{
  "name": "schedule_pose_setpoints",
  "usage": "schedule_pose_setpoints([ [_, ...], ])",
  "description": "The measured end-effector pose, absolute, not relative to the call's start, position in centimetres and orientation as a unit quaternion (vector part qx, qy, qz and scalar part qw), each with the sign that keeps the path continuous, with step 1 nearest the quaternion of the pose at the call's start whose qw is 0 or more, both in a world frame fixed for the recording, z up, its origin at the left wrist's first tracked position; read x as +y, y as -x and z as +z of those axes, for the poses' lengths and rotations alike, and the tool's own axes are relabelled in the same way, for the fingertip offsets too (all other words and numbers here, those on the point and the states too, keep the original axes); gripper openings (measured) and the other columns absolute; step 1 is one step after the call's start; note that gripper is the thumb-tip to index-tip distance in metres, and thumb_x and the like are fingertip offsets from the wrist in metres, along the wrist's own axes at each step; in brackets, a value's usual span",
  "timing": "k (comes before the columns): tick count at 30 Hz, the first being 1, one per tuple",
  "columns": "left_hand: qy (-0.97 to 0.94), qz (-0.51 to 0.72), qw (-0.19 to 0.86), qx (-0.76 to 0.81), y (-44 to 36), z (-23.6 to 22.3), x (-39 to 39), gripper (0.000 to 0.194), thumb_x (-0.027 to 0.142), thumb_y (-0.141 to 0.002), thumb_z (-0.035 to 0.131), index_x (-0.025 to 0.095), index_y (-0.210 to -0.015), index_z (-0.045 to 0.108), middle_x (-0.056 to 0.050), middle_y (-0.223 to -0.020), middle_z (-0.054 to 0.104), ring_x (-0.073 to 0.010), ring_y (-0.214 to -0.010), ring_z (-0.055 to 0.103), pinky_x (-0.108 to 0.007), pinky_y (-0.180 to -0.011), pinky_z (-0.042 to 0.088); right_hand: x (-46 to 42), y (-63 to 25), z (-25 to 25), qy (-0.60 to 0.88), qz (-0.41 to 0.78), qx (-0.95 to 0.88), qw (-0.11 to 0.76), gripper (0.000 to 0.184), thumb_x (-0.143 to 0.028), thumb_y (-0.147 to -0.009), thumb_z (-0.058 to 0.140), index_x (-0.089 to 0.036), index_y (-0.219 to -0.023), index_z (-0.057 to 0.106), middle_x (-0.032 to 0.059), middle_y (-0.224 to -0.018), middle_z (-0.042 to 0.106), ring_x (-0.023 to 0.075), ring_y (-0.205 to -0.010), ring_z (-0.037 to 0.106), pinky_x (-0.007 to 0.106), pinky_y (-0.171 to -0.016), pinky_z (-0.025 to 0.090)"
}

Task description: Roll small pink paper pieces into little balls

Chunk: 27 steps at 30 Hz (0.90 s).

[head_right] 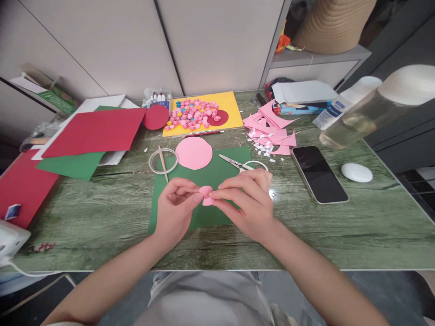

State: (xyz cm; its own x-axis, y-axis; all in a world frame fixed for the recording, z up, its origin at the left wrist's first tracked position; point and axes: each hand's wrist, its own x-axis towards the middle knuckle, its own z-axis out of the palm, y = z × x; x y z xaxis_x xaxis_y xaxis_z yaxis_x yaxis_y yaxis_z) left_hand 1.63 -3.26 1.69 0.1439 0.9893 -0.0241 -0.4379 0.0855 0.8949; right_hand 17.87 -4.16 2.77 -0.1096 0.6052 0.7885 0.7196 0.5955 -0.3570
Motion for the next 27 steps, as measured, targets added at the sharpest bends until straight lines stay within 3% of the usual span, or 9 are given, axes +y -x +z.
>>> schedule_pose_setpoints([
  [13, -0.446, 0.546, 0.602, 0.375, -1.4, 1.7, -3.1, 0.018, 0.017, -0.068, 0.076, 0.020, -0.080, 0.063, 0.001, -0.075, 0.070, -0.0107, -0.069, 0.067, -0.023, -0.068, 0.055, -4.2, -17.8, 2.9, 0.455, 0.001, -0.744, 0.490, 0.008, -0.025, -0.075, 0.076, -0.026, -0.075, 0.068, 0.0008, -0.073, 0.066, 0.0189, -0.076, 0.053, 0.037, -0.069, 0.043],
  [27, -0.597, 0.530, 0.465, 0.383, -0.6, 2.5, -2.7, 0.018, 0.014, -0.071, 0.073, 0.020, -0.085, 0.064, -0.001, -0.081, 0.068, -0.0130, -0.073, 0.069, -0.025, -0.073, 0.053, -4.0, -18.0, 2.9, 0.463, 0.106, -0.745, 0.469, 0.011, -0.020, -0.073, 0.077, -0.025, -0.078, 0.069, 0.0000, -0.076, 0.064, 0.0175, -0.078, 0.051, 0.035, -0.072, 0.044],
])
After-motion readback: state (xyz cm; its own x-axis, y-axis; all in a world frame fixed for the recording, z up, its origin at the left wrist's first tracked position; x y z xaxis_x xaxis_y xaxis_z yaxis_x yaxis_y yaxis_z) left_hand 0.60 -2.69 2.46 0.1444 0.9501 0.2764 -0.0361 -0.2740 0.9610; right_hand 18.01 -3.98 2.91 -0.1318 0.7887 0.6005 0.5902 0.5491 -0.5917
